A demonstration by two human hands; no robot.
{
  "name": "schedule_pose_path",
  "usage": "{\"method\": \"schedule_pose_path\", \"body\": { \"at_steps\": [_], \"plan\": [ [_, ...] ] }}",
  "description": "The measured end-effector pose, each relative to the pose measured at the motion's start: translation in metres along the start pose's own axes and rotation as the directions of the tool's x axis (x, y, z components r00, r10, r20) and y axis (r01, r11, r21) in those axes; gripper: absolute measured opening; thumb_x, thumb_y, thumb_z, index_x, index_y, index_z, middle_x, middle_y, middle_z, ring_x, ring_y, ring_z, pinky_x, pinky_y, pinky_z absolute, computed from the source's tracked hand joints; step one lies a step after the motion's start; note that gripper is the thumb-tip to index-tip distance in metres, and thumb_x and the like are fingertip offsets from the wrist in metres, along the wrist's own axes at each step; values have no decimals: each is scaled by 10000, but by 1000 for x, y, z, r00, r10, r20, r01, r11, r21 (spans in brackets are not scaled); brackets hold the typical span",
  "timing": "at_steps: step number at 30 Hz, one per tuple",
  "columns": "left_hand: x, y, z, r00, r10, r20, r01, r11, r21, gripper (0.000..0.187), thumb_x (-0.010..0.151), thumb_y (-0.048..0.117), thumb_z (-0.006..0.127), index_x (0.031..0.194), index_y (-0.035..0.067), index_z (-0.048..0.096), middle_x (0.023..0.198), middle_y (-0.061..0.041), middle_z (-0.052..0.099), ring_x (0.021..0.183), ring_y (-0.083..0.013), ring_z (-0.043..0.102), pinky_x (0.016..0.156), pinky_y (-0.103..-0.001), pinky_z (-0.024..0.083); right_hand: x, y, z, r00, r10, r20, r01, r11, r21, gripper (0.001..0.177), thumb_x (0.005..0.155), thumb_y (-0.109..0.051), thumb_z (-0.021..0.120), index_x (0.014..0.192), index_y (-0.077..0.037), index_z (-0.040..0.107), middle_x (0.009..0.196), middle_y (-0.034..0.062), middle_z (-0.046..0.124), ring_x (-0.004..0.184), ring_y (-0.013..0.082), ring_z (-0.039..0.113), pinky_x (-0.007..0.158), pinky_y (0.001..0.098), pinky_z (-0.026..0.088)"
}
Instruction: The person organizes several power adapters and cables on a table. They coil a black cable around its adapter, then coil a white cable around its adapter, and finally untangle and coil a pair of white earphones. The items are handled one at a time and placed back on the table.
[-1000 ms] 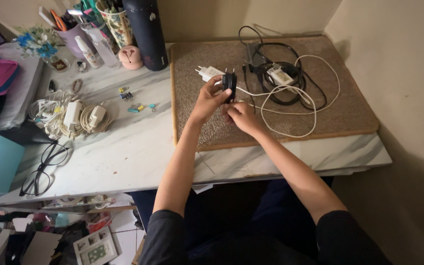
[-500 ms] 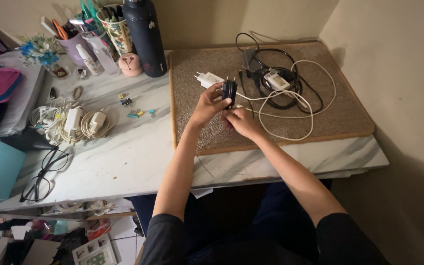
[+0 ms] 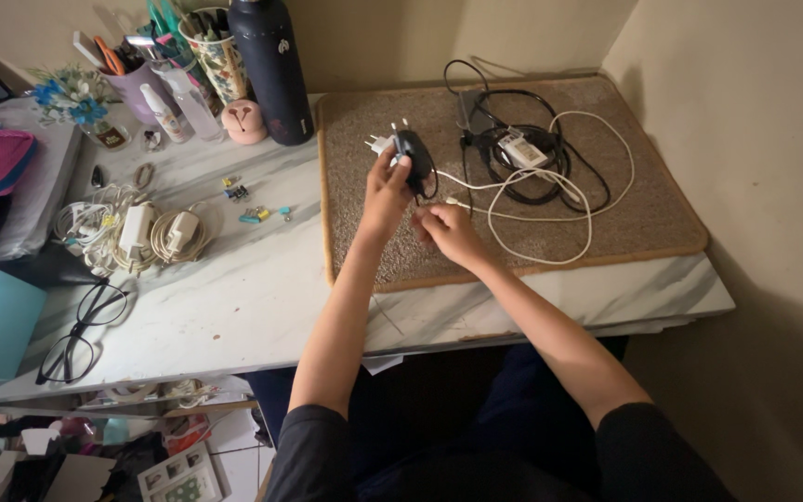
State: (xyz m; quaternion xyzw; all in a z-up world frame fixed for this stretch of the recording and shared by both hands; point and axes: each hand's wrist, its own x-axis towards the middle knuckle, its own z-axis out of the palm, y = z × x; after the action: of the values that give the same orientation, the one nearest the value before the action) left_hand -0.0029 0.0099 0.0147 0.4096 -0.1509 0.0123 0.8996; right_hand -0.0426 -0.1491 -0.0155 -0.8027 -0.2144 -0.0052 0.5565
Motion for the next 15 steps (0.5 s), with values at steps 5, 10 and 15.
{"method": "schedule_pose_path", "body": {
  "at_steps": [5, 10, 15],
  "plan": [
    [0, 9, -1, 998, -54, 26, 59, 941, -333, 462, 1047, 200, 506, 1423, -50, 410, 1229, -228, 599, 1031, -236, 642, 877, -355, 594, 10, 9, -21, 989, -17, 150, 41, 987, -157, 419, 1063, -361, 494, 884, -47, 707, 667, 33, 644, 565, 114, 591, 539, 225, 489],
    [-1, 10, -2, 993, -16, 115, 57, 929, -366, 424, 1087, 244, 494, 1390, -49, 445, 1202, -183, 596, 972, -196, 629, 861, -328, 582, 25, 6, -49, 955, 63, 289, -18, 987, -158, 444, 1011, -444, 542, 864, -63, 715, 657, 25, 652, 554, 97, 594, 533, 202, 497],
    [-4, 12, 3, 985, -65, 160, 110, 951, -289, 416, 1097, 295, 462, 1356, -30, 466, 1173, -160, 617, 939, -171, 636, 838, -317, 580, 28, -3, -71, 912, 184, 367, -138, 980, -146, 401, 953, -451, 617, 885, -80, 752, 677, 12, 686, 575, 92, 604, 551, 217, 489]
  ]
}}
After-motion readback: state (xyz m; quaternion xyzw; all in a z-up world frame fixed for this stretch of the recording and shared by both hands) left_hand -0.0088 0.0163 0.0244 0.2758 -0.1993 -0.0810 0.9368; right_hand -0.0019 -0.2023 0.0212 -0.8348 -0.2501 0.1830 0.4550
